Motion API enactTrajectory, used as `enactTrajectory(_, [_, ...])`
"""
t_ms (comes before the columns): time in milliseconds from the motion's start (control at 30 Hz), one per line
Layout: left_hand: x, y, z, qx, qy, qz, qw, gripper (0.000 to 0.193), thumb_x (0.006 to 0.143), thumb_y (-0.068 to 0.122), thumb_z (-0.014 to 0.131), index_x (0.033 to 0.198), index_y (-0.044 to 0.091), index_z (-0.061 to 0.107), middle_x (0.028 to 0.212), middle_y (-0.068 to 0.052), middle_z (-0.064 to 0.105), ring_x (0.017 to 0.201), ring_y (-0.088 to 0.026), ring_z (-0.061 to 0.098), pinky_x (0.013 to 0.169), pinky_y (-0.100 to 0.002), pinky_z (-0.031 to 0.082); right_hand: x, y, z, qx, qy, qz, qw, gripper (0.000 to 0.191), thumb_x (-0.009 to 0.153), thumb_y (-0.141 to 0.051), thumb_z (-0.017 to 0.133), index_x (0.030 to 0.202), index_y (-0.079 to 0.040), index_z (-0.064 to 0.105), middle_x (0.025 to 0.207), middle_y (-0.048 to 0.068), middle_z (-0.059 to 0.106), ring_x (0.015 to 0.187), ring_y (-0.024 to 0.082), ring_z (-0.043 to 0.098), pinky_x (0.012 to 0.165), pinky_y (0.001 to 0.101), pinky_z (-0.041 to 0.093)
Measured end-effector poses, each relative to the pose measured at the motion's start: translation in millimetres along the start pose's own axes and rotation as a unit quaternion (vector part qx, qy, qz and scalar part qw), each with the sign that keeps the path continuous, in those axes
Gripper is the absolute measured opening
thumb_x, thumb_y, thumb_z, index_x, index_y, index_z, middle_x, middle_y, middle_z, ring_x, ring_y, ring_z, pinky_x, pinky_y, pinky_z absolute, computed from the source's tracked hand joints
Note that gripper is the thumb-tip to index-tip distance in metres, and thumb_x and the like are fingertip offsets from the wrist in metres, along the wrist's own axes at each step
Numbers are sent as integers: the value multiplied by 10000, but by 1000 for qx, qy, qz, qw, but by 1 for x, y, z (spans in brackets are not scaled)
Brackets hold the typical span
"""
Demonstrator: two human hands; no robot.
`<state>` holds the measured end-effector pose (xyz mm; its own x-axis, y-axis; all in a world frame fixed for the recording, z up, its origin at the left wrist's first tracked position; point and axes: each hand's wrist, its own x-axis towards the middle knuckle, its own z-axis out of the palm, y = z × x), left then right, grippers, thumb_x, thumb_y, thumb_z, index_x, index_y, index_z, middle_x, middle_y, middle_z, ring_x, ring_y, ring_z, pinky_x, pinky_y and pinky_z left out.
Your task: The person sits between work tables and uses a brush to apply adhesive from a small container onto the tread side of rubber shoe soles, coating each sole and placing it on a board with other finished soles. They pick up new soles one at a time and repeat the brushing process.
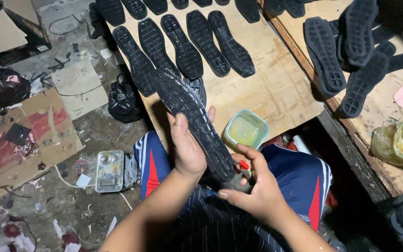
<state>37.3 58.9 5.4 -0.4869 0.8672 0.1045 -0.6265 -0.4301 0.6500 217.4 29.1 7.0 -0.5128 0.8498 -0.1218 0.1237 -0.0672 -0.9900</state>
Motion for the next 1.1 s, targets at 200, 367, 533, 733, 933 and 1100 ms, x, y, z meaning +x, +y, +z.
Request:
enactTrajectory(200, [-7, 4, 6, 69, -64, 38, 995, 761, 1051, 298, 441, 1688, 109, 71, 1678, -80, 277, 1479, -219, 367, 1250, -462, 303, 7, 9, -1, 43, 77, 17, 996, 888, 704, -46, 839, 1461, -52, 374, 1176, 130, 659, 892, 136, 603, 783, 288, 503])
enactTrajectory(367, [4, 8, -28, 148, -109, -36, 982, 701, 1076, 288, 369, 1666, 93, 44, 1735, -36, 171, 1588, -157, 244, 1269, -365, 239, 30, 7, -29, 241, 108, 98, 960, 540, 835, -142, 675, 1336, -17, 516, 1012, 171, 756, 763, 142, 625, 680, 272, 507])
enactTrajectory(533, [13, 8, -101, 412, 17, -3, 911, 455, 1054, 222, 468, 1440, -19, 456, 1077, -142, 716, 968, -182, 715, 901, -302, 570, 89, 4, -84, 222, 95, 64, 968, 284, 923, -210, 649, 1127, -15, 617, 936, 114, 742, 737, 119, 622, 608, 246, 477])
enactTrajectory(733, [11, 2, -167, 513, 131, -54, 846, 322, 1024, 227, 529, 1223, -25, 548, 807, -97, 662, 599, -148, 645, 522, -292, 531, 182, 10, -136, 118, 172, 49, 977, 230, 932, -229, 700, 1027, -27, 645, 835, 49, 701, 657, 101, 594, 542, 259, 462])
enactTrajectory(933, [10, -3, -178, 566, 82, 0, 820, 333, 989, 213, 560, 1221, -25, 546, 819, -100, 700, 605, -141, 684, 545, -282, 550, 242, 20, -151, -70, 292, 13, 954, 509, 792, -265, 825, 1153, -39, 546, 861, 46, 687, 679, 108, 591, 580, 274, 475])
enactTrajectory(1100, [9, -3, -181, 551, 79, 16, 830, 333, 978, 170, 576, 1235, -38, 539, 855, -95, 703, 654, -133, 682, 579, -271, 548, 243, 40, -158, -326, 306, -70, 892, 731, 748, -274, 917, 1255, 37, 491, 976, 124, 660, 821, 220, 679, 720, 339, 535])
